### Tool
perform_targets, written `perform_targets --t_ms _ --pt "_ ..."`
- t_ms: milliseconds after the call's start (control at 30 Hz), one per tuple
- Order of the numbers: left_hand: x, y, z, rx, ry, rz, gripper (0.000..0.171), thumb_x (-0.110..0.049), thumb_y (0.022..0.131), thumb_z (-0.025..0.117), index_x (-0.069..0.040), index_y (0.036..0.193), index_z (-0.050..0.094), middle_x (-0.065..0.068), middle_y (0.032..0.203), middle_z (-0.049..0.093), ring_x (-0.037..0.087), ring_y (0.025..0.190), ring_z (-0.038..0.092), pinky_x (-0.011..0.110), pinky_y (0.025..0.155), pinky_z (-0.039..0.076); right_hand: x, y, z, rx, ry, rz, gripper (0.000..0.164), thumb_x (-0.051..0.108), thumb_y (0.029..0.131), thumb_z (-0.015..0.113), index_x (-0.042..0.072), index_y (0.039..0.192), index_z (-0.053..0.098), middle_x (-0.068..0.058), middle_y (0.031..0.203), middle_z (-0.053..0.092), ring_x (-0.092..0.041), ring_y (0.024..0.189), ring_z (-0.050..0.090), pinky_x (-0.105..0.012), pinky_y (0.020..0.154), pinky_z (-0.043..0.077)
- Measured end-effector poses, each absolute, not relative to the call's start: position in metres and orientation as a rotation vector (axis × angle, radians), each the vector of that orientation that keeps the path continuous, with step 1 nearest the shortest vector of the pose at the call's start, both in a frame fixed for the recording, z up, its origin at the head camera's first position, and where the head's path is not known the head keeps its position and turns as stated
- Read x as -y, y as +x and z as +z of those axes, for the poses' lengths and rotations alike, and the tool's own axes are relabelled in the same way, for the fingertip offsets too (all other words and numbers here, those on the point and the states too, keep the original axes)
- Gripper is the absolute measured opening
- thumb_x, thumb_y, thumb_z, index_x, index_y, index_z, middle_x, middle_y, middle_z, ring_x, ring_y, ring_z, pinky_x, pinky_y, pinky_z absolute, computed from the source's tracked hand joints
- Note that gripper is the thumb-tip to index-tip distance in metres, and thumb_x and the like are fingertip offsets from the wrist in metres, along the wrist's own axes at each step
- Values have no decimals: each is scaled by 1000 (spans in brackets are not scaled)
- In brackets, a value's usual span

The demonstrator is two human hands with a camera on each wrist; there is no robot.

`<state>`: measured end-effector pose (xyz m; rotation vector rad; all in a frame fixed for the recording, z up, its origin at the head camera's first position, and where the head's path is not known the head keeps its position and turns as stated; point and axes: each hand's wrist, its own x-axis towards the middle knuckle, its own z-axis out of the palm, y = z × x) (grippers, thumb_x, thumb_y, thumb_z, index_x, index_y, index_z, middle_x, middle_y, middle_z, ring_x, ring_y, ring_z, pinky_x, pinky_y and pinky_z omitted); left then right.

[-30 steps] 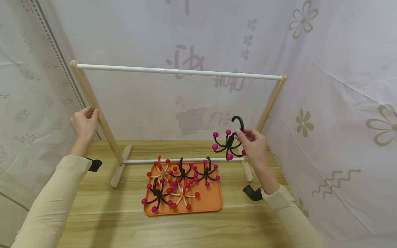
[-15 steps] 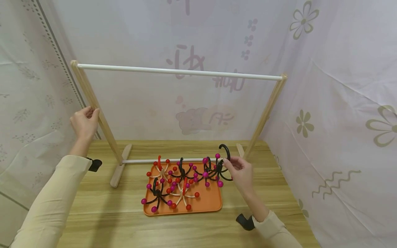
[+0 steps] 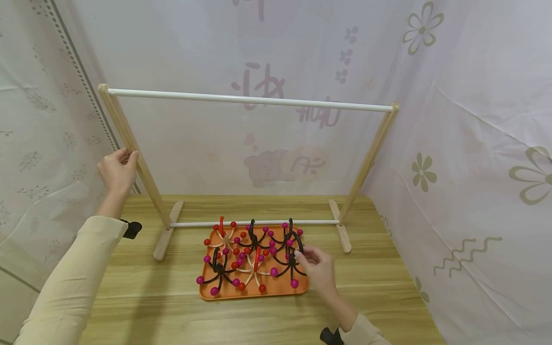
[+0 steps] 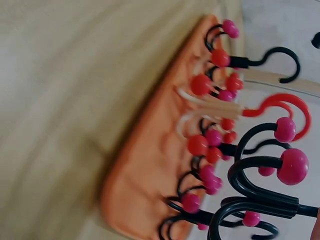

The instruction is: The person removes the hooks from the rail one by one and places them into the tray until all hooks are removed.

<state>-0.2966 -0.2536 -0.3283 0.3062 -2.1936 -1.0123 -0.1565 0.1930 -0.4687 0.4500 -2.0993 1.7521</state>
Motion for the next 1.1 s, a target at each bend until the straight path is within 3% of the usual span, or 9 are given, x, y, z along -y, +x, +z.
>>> perform_targets --t_ms 100,267,500,633,833,1100 --pt "254 -297 -329 2191 305 -1007 37 -26 90 50 2 114 57 19 106 58 31 95 57 39 84 43 -201 -167 -512 2069 486 1715 8 7 80 64 2 87 65 -11 77 65 -24 66 62 -25 56 50" --pt "253 -297 -328 2181 298 -1008 37 -25 90 50 3 113 57 21 106 58 32 95 57 40 82 43 -214 -187 -575 2077 481 1665 12 4 80 64 5 92 65 -7 81 65 -18 68 62 -24 55 50" --pt "254 -297 -328 2191 305 -1007 37 -25 90 50 3 114 57 20 106 58 31 95 57 40 81 44 -192 -162 -524 2003 468 1659 7 7 79 65 2 84 64 -11 76 64 -22 64 62 -26 53 50" --pt "254 -297 -328 2190 307 -997 36 -25 90 50 2 113 58 19 106 59 30 95 58 39 81 44 -195 -165 -541 1993 459 1636 6 4 77 67 1 82 64 -11 73 64 -21 61 62 -24 50 49" --pt "254 -297 -328 2181 300 -988 35 -24 90 50 3 111 59 20 104 59 32 93 58 40 80 44 -202 -182 -591 2084 417 1531 7 10 78 67 10 85 65 -4 76 65 -15 63 63 -22 52 50" --pt "254 -297 -329 2197 311 -995 36 -25 90 50 2 111 59 19 105 59 30 94 58 39 83 43 -176 -154 -524 2143 371 1536 5 1 76 67 -1 79 63 -12 72 64 -20 61 62 -25 52 50"
